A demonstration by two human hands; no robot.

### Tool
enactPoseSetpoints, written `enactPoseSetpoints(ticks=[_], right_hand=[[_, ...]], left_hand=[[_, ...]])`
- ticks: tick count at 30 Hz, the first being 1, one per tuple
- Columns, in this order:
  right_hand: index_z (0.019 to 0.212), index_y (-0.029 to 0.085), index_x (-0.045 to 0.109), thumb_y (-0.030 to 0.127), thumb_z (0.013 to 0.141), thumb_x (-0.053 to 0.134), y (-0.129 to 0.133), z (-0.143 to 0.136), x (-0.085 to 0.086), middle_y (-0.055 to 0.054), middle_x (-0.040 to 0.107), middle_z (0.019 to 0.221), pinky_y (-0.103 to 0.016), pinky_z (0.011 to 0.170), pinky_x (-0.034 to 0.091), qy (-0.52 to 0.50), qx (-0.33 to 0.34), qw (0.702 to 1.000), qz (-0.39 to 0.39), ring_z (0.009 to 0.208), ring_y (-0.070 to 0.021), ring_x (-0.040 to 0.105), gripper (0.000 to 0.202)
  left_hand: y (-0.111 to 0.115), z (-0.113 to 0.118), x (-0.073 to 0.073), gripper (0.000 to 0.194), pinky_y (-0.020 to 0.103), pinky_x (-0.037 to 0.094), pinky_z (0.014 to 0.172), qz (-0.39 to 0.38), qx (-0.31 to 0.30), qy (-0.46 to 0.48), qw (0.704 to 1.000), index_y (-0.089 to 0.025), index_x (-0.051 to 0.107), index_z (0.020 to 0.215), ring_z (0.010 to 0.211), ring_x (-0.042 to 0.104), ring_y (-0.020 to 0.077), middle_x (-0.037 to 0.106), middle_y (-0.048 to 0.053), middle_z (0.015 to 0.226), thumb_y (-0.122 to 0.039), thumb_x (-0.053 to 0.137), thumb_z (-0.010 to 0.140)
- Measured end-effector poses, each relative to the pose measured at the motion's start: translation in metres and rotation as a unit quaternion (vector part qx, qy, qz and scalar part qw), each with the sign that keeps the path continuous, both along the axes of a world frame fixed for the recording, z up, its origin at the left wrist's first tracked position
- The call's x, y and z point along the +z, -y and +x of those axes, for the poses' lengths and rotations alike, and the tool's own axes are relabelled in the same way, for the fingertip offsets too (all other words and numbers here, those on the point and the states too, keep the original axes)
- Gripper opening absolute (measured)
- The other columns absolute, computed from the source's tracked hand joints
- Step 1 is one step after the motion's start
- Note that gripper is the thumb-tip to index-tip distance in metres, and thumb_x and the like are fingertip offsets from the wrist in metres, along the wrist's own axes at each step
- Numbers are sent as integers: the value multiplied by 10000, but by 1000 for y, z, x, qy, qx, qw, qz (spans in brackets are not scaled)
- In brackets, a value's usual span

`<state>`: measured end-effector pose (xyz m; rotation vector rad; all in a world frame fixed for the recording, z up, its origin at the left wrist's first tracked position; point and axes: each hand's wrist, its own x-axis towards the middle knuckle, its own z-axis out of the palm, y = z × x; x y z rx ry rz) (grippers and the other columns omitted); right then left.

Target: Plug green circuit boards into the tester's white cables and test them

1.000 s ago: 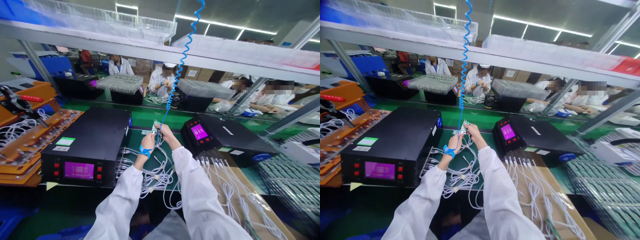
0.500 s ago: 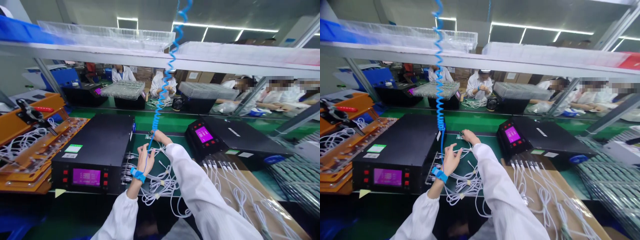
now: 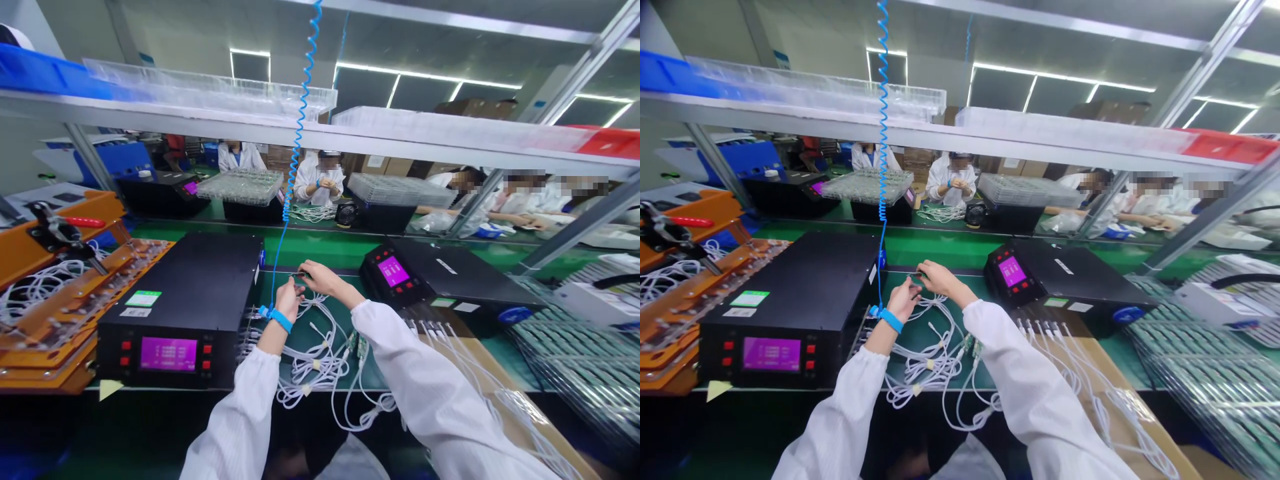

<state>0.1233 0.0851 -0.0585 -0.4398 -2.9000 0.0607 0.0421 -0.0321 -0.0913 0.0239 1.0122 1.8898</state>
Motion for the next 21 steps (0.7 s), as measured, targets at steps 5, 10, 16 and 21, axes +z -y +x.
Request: enactPoseSetpoints(ticks=[5,10,16,21], right_hand=[[1181,167,646,219,1037,539,11,24,10,-115,705,1098,-283,788,457,-2,-17,997,70,992,-209,648,187],[1140,174,654,224,1032,539,2,35,7,-114,720,1072,-283,786,445,-47,-29,997,63,980,-212,649,165],[877,169,638,324,959,606,-31,49,18,-50,698,832,-283,708,421,-303,-206,922,-124,737,-173,587,178],[831,176,631,568,770,786,-22,51,27,24,600,683,-246,558,370,-394,-149,815,-398,583,-103,462,425]], left_hand=[[-7,10,2,298,193,354,490,32,-17,-55,998,-163,535,785,507,482,63,545,-21,673,-344,622,1005],[-8,21,-6,418,216,310,487,46,-13,-134,990,-204,463,731,477,332,69,370,-81,607,-507,659,943],[-6,24,-23,442,257,314,536,6,-4,-293,956,-216,510,700,515,371,113,351,-71,561,-581,659,899],[-23,26,-12,371,278,350,593,-13,-58,-461,886,-187,681,849,579,490,157,461,-41,566,-557,701,867]])
